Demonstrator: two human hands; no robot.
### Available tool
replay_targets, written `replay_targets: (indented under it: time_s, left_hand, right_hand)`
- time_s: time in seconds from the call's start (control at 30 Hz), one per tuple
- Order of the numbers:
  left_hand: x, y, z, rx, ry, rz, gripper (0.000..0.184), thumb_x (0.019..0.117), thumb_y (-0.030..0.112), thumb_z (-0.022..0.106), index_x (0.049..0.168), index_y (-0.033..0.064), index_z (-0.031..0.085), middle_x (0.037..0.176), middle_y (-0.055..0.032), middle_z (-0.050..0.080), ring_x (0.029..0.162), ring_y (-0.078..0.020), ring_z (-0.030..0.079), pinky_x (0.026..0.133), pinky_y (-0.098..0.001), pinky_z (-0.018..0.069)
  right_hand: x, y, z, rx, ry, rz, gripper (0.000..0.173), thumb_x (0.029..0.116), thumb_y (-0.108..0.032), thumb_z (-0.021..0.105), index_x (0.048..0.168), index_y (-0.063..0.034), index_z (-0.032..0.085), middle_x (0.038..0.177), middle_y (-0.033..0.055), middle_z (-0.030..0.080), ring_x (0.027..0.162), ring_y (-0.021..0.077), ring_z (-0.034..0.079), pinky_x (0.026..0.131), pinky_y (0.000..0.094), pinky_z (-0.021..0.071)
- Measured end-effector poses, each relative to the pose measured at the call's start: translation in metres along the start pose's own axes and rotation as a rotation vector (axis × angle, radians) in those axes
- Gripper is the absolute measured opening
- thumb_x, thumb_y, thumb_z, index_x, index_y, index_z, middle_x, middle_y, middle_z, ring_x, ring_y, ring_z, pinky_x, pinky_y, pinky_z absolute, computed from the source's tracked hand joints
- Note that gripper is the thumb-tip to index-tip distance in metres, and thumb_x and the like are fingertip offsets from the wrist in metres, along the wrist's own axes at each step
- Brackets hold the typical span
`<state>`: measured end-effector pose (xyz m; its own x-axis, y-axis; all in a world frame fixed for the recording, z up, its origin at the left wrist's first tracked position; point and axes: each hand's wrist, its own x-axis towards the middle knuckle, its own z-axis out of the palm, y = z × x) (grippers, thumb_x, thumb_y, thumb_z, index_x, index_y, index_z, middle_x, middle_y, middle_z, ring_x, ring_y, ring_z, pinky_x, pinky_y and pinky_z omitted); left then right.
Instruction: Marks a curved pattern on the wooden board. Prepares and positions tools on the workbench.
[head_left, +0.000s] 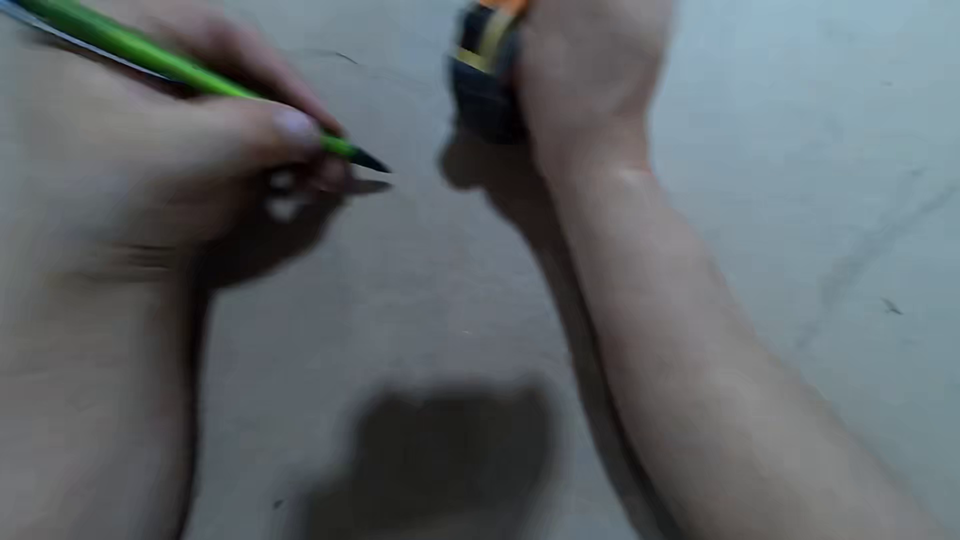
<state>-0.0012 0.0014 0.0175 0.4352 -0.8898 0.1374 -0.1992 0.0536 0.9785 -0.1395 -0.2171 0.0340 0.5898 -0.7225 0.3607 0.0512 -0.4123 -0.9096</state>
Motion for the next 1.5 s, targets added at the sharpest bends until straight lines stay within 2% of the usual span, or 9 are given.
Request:
replay_targets:
  time_s: [0.1, 0.17, 0.37, 1.07, 1.2, 1.3, 1.43, 1.47, 1.5]
  left_hand:
    - [0.0, 0.021, 0.007, 0.072, -0.015, -0.036, 0.013, 0.0897, 0.02, 0.073, 0.098, 0.0105, 0.068, 0.085, -0.0022, 0.073, 0.065, -0.0132, 0.069, 0.053, -0.0264, 0.0597]
    - [0.001, 0.024, 0.01, 0.097, -0.026, -0.046, 0.008, 0.0886, 0.016, 0.071, 0.093, 0.0094, 0.067, 0.082, -0.0028, 0.073, 0.062, -0.0131, 0.068, 0.051, -0.0261, 0.059]
    - [0.003, 0.024, 0.012, 0.079, -0.016, -0.084, 0.005, 0.0878, 0.01, 0.07, 0.091, 0.0074, 0.067, 0.082, -0.0051, 0.073, 0.06, -0.0129, 0.068, 0.047, -0.025, 0.0568]
    - [0.004, 0.032, 0.017, 0.115, -0.069, -0.168, 0.005, 0.0876, 0.012, 0.069, 0.086, 0.0082, 0.067, 0.081, -0.007, 0.071, 0.059, -0.0146, 0.065, 0.047, -0.0236, 0.0534]
    - [0.003, 0.022, 0.016, -0.013, 0.105, -0.109, 0.006, 0.0936, 0.011, 0.068, 0.095, 0.0056, 0.066, 0.088, -0.0094, 0.071, 0.064, -0.0143, 0.066, 0.052, -0.0239, 0.056]
    - [0.009, 0.01, 0.014, -0.177, 0.3, 0.044, 0.017, 0.1046, 0.017, 0.06, 0.106, 0.002, 0.069, 0.093, -0.0113, 0.073, 0.075, -0.0168, 0.071, 0.065, -0.0304, 0.062]
    - [0.016, 0.027, 0.011, -0.183, 0.483, 0.114, 0.052, 0.1139, 0.029, 0.026, 0.094, 0.0048, 0.067, 0.106, -0.0156, 0.073, 0.108, -0.0295, 0.07, 0.1, -0.047, 0.0553]
    - [0.017, 0.037, 0.009, -0.194, 0.523, 0.124, 0.045, 0.1139, 0.025, 0.029, 0.094, 0.0059, 0.065, 0.102, -0.015, 0.074, 0.103, -0.0291, 0.072, 0.097, -0.0466, 0.0575]
    - [0.019, 0.047, 0.008, -0.19, 0.549, 0.128, 0.036, 0.1135, 0.023, 0.033, 0.097, 0.0088, 0.063, 0.089, -0.0088, 0.071, 0.084, -0.0218, 0.071, 0.08, -0.0391, 0.0605]
  right_hand:
    - [0.009, 0.007, 0.004, 0.332, -0.001, 0.108, 0.033, 0.1041, -0.006, 0.048, 0.075, -0.0049, 0.065, 0.067, 0.0042, 0.066, 0.063, 0.0146, 0.067, 0.06, 0.0332, 0.0587]
    - [0.01, 0.005, 0.007, 0.409, 0.01, 0.145, 0.033, 0.1085, -0.01, 0.045, 0.085, -0.0022, 0.067, 0.07, 0.0047, 0.066, 0.063, 0.0149, 0.066, 0.059, 0.0313, 0.0591]
    - [0.007, 0.004, 0.006, 0.396, 0.011, 0.185, 0.032, 0.1112, -0.015, 0.042, 0.097, -0.0019, 0.068, 0.071, 0.0029, 0.066, 0.061, 0.0153, 0.066, 0.057, 0.0327, 0.0597]
    - [0.007, 0.006, 0.003, 0.4, 0.011, 0.221, 0.03, 0.1113, -0.016, 0.043, 0.099, -0.0041, 0.067, 0.071, 0.0015, 0.066, 0.061, 0.0159, 0.068, 0.056, 0.0344, 0.0621]
    - [0.007, 0.007, 0.001, 0.408, 0.0, 0.229, 0.03, 0.1115, -0.017, 0.043, 0.101, -0.0037, 0.068, 0.072, 0.002, 0.066, 0.061, 0.0163, 0.067, 0.056, 0.035, 0.0623]
    - [0.008, 0.006, 0.0, 0.403, -0.004, 0.228, 0.03, 0.1115, -0.017, 0.043, 0.101, -0.0041, 0.067, 0.072, 0.0018, 0.066, 0.061, 0.0156, 0.067, 0.055, 0.0337, 0.0616]
    - [0.006, 0.007, 0.001, 0.379, -0.023, 0.221, 0.03, 0.1113, -0.018, 0.043, 0.101, -0.0055, 0.068, 0.074, 0.0009, 0.067, 0.063, 0.0146, 0.067, 0.056, 0.0332, 0.0617]
    - [0.006, 0.007, 0.001, 0.375, -0.024, 0.218, 0.029, 0.1113, -0.018, 0.044, 0.102, -0.0056, 0.068, 0.075, 0.0009, 0.067, 0.063, 0.0146, 0.067, 0.055, 0.0333, 0.0618]
    - [0.007, 0.006, 0.001, 0.379, -0.023, 0.217, 0.029, 0.1113, -0.018, 0.044, 0.102, -0.0054, 0.068, 0.075, 0.0013, 0.067, 0.063, 0.015, 0.067, 0.055, 0.0336, 0.0616]
